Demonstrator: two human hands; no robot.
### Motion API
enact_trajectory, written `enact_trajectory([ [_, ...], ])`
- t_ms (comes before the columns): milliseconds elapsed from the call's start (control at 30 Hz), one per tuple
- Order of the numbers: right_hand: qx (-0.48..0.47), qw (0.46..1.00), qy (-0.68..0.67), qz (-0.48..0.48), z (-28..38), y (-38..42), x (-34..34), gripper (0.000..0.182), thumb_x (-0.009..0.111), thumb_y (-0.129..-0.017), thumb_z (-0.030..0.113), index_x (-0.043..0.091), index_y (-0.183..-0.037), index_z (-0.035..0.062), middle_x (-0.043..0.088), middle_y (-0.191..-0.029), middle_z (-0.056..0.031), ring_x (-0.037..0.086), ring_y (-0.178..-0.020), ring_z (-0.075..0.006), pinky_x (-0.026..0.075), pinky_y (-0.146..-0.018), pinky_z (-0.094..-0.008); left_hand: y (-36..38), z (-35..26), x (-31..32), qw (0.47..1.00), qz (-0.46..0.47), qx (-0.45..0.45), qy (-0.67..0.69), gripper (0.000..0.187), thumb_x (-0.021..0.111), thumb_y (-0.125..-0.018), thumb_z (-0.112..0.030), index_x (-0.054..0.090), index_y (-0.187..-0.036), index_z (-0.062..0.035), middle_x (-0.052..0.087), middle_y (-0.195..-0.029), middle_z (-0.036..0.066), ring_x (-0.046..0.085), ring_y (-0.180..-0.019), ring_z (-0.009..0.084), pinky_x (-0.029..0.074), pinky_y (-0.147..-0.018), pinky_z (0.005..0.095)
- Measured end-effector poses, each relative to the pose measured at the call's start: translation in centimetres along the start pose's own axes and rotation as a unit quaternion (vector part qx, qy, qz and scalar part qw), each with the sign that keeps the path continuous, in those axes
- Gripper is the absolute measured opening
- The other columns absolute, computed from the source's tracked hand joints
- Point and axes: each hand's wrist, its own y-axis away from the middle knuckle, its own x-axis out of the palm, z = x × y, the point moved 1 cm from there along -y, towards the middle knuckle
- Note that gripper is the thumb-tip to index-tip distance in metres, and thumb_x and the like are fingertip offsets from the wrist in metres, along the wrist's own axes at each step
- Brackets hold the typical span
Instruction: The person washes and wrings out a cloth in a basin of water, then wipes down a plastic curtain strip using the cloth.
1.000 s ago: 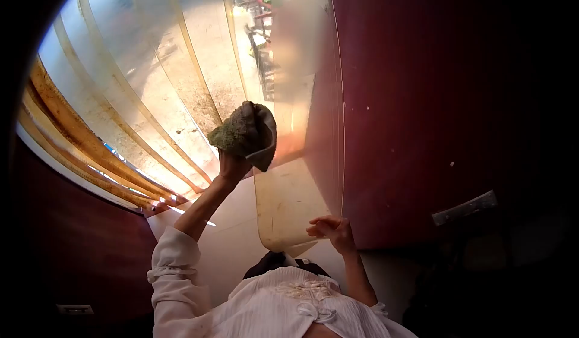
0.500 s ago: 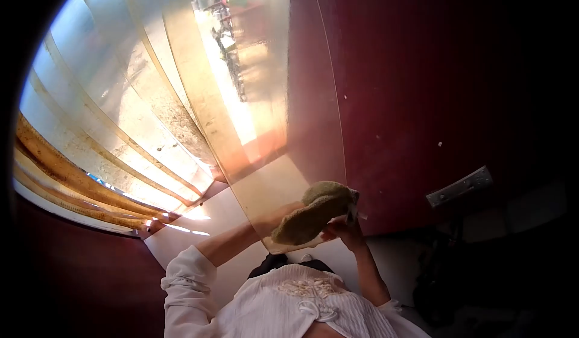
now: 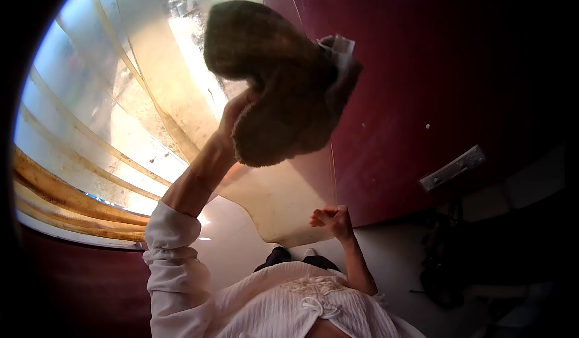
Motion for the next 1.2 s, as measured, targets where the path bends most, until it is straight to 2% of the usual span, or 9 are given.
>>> enact_trajectory([
  [100, 0.029, 0.998, 0.001, 0.050, -0.5, -0.2, -1.7, 0.021, 0.064, -0.084, 0.013, 0.063, -0.098, -0.0026, 0.067, -0.077, -0.0076, 0.065, -0.066, -0.0136, 0.052, -0.062, -0.0242, 6.6, 9.5, 0.1, 0.899, -0.069, -0.054, -0.428, 0.040, 0.047, -0.082, -0.010, 0.050, -0.119, 0.0044, 0.057, -0.115, 0.012, 0.051, -0.108, 0.0198, 0.036, -0.098, 0.0299],
  [167, -0.096, 0.994, -0.043, 0.021, 0.7, 0.2, 0.3, 0.024, 0.063, -0.084, 0.011, 0.059, -0.104, -0.0017, 0.067, -0.080, -0.0074, 0.065, -0.066, -0.0132, 0.053, -0.061, -0.0248, 9.0, 14.5, -2.5, 0.973, -0.053, -0.158, -0.157, 0.043, 0.049, -0.081, -0.013, 0.049, -0.120, 0.0046, 0.056, -0.117, 0.012, 0.051, -0.110, 0.0203, 0.035, -0.099, 0.0306],
  [267, 0.035, 0.999, 0.017, 0.011, -0.4, -0.8, 0.2, 0.016, 0.062, -0.083, 0.010, 0.063, -0.088, -0.0055, 0.066, -0.072, -0.0112, 0.066, -0.064, -0.0172, 0.055, -0.061, -0.0282, 9.9, 13.7, -2.2, 0.928, -0.029, -0.277, 0.248, 0.049, 0.052, -0.082, -0.022, 0.046, -0.123, 0.0045, 0.053, -0.122, 0.014, 0.049, -0.113, 0.0220, 0.034, -0.101, 0.0331],
  [367, 0.045, 0.998, 0.016, 0.034, -1.0, -1.2, 0.4, 0.023, 0.065, -0.084, 0.018, 0.065, -0.082, -0.0049, 0.067, -0.073, -0.0112, 0.066, -0.063, -0.0160, 0.054, -0.059, -0.0259, 6.3, 4.8, -4.4, 0.924, -0.043, -0.136, 0.355, 0.060, 0.040, -0.091, -0.044, 0.040, -0.130, 0.0022, 0.047, -0.129, 0.020, 0.047, -0.118, 0.0301, 0.036, -0.102, 0.0411],
  [467, 0.030, 0.998, 0.057, 0.017, -0.9, -1.0, 0.5, 0.030, 0.066, -0.084, 0.027, 0.066, -0.082, -0.0030, 0.067, -0.071, -0.0106, 0.066, -0.062, -0.0156, 0.053, -0.059, -0.0250, 4.5, -5.0, -4.6, 0.981, -0.083, 0.064, 0.166, 0.093, 0.021, -0.082, -0.073, 0.021, -0.140, 0.0003, 0.035, -0.135, 0.027, 0.045, -0.117, 0.0424, 0.042, -0.096, 0.0499],
  [633, 0.002, 0.999, 0.040, -0.024, -1.1, -0.7, 1.1, 0.029, 0.066, -0.085, 0.027, 0.066, -0.081, -0.0019, 0.067, -0.069, -0.0100, 0.065, -0.060, -0.0146, 0.053, -0.056, -0.0251, 8.1, -0.3, 0.1, 0.973, -0.219, -0.048, -0.059, 0.052, 0.059, -0.085, -0.022, 0.041, -0.127, 0.0041, 0.057, -0.114, 0.015, 0.057, -0.103, 0.0231, 0.047, -0.089, 0.0326],
  [867, -0.040, 0.994, 0.101, -0.020, -0.6, -0.3, -1.1, 0.031, 0.066, -0.084, 0.028, 0.067, -0.080, -0.0022, 0.066, -0.064, -0.0072, 0.064, -0.058, -0.0115, 0.050, -0.056, -0.0229, 20.0, 15.0, 3.6, 0.944, -0.217, -0.223, -0.109, 0.041, 0.063, -0.087, -0.025, 0.052, -0.119, -0.0021, 0.058, -0.109, 0.004, 0.052, -0.101, 0.0131, 0.042, -0.088, 0.0282],
  [1100, -0.027, 0.996, 0.072, 0.035, -0.2, 1.9, 1.0, 0.031, 0.065, -0.085, 0.030, 0.065, -0.079, -0.0004, 0.065, -0.063, -0.0070, 0.063, -0.057, -0.0119, 0.048, -0.052, -0.0215, 14.6, 0.6, 3.0, 0.967, -0.251, -0.049, 0.002, 0.052, 0.057, -0.088, -0.031, 0.044, -0.123, 0.0056, 0.058, -0.111, 0.015, 0.058, -0.102, 0.0215, 0.048, -0.088, 0.0336],
  [1200, -0.041, 0.997, 0.059, 0.026, 0.1, 2.5, 1.0, 0.033, 0.065, -0.084, 0.033, 0.065, -0.078, 0.0004, 0.065, -0.062, -0.0058, 0.063, -0.057, -0.0113, 0.046, -0.051, -0.0215, 10.6, -4.6, 2.7, 0.965, -0.260, -0.018, -0.030, 0.048, 0.054, -0.089, -0.035, 0.051, -0.112, 0.0069, 0.064, -0.093, 0.016, 0.066, -0.078, 0.0210, 0.055, -0.068, 0.0294],
])
